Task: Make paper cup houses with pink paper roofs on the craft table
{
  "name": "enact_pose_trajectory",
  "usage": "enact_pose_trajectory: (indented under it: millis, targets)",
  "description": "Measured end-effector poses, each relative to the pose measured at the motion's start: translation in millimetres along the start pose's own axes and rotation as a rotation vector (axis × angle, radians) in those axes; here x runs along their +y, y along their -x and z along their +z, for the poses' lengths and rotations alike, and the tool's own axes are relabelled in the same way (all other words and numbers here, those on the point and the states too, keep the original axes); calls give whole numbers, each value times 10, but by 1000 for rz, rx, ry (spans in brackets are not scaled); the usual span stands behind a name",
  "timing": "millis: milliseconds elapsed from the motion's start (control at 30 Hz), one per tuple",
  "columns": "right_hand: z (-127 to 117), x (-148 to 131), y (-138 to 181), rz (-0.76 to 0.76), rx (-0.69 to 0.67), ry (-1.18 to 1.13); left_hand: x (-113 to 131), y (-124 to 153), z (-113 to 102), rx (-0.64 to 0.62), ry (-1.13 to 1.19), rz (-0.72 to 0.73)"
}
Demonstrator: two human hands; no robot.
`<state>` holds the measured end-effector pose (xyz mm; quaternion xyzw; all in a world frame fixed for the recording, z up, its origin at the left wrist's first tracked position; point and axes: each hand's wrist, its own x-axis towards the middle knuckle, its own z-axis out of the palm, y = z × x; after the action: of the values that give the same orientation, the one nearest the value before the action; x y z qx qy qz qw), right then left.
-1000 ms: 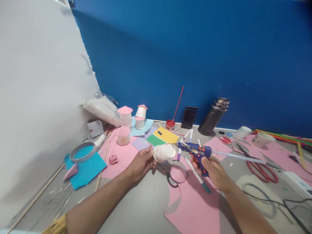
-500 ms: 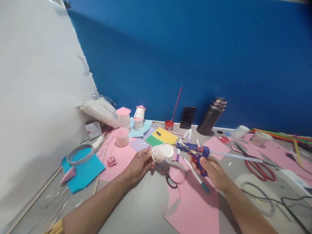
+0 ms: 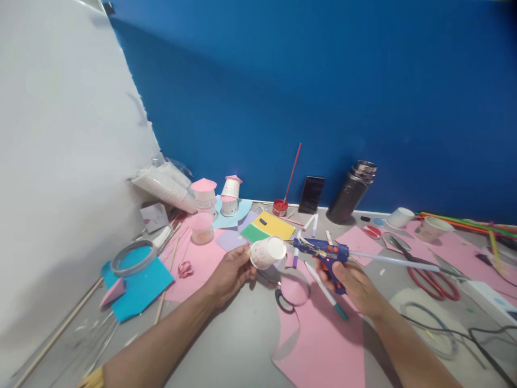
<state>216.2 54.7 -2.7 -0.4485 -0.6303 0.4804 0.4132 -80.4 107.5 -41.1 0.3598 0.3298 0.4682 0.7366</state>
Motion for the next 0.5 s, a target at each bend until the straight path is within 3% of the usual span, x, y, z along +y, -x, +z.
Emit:
enact_pose_trajectory:
  millis: [500]
  targets:
    - [-29,64,15,15,-20,11,50,15,4,47,23,15]
